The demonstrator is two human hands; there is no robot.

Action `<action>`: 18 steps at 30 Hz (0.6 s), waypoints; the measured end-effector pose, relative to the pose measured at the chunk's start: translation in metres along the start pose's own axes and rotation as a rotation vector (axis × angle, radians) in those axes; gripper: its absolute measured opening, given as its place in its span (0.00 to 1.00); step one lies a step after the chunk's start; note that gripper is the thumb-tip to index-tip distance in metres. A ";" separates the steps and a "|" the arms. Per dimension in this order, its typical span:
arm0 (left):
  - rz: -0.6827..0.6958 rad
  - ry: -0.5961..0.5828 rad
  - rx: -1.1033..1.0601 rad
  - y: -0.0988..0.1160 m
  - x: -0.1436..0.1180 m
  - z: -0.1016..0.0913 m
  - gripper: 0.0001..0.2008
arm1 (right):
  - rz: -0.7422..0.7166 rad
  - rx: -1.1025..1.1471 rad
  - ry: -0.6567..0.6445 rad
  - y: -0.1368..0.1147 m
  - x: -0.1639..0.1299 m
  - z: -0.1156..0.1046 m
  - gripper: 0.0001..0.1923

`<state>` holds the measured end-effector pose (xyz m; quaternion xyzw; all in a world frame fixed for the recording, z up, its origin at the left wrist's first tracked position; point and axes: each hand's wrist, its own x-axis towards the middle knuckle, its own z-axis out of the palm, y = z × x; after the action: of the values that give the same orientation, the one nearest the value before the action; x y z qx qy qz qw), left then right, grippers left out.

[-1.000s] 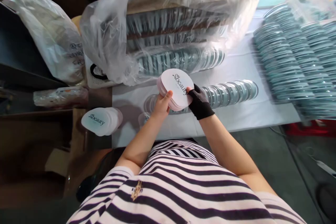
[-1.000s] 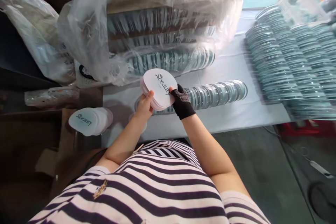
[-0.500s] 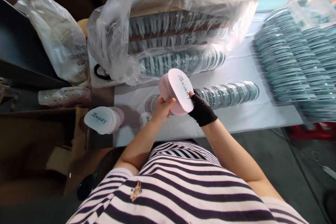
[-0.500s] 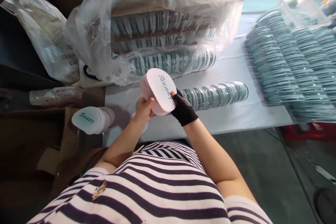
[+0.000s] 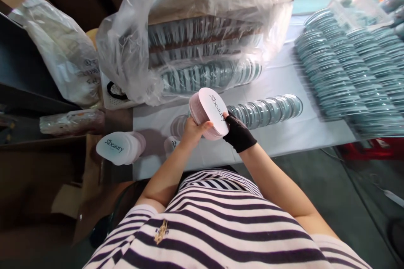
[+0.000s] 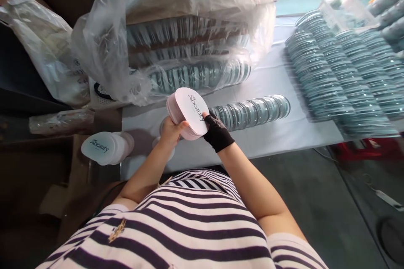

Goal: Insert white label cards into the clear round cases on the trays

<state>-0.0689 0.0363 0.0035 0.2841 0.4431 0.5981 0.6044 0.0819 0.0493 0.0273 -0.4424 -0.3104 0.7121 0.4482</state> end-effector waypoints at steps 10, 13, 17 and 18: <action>-0.031 -0.095 -0.093 -0.003 -0.004 0.007 0.29 | -0.004 0.042 -0.017 0.004 -0.001 -0.012 0.19; -0.009 -0.105 -0.071 -0.003 -0.003 0.009 0.29 | -0.001 0.044 -0.012 0.002 -0.003 -0.013 0.18; -0.037 -0.178 -0.093 0.002 -0.006 0.013 0.35 | -0.036 0.040 0.004 0.000 -0.003 -0.015 0.18; -0.051 -0.180 -0.092 0.003 -0.006 0.013 0.35 | -0.041 0.046 0.010 0.000 -0.003 -0.015 0.18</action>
<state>-0.0582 0.0331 0.0135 0.2972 0.3661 0.5744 0.6691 0.0965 0.0470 0.0221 -0.4290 -0.3007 0.7076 0.4741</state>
